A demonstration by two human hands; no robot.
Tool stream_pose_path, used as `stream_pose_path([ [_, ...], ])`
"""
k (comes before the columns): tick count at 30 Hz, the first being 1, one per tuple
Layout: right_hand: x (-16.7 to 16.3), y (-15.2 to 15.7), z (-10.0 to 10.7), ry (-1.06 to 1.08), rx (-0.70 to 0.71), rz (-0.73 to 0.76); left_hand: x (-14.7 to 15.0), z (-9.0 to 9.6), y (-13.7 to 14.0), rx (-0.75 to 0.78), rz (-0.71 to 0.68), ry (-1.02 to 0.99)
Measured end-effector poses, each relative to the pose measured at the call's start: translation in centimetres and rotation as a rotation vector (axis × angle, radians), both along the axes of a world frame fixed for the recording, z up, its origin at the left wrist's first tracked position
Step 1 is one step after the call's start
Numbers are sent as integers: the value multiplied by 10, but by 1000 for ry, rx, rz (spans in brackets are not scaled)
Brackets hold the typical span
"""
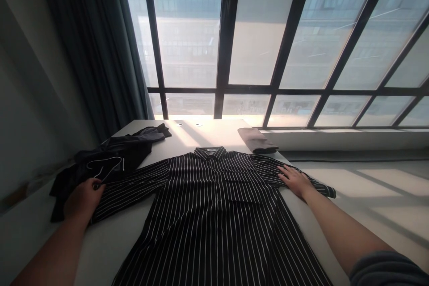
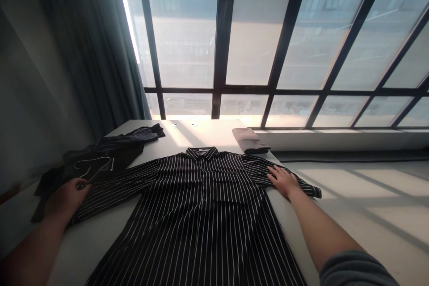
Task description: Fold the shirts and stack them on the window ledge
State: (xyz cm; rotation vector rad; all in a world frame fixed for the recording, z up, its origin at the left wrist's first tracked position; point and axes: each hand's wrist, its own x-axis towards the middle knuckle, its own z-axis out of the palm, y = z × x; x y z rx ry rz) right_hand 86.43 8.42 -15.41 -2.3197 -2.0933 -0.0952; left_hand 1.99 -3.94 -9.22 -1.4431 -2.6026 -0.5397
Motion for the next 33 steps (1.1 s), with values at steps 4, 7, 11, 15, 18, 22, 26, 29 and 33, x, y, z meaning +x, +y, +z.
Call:
stream_pose_path([
  [4, -2, -2, 3, -6, -2, -2, 42, 17, -5, 136, -44, 300],
  [7, -3, -3, 4, -12, -18, -5, 76, 16, 3, 106, -280, 312],
  [11, -5, -3, 3, -20, -48, -6, 95, -11, 20, -178, -483, 188],
  [15, -10, -2, 3, -16, -26, -7, 87, -33, 30, -239, -437, 185],
  [18, -16, -7, 6, 4, 66, -60, 82, -33, 34, -242, -402, 186],
  [22, -29, -26, 18, 12, 280, -127, 91, -23, 34, -200, -373, 195],
  [26, -46, -52, 32, 26, 394, -56, 106, -12, 20, -93, -386, 209],
  [29, -62, -84, 40, 53, 351, 81, 116, -13, -14, 4, -509, 182],
  [33, -93, -174, 51, 210, 94, 351, 132, -27, -103, -9, -919, 91],
])
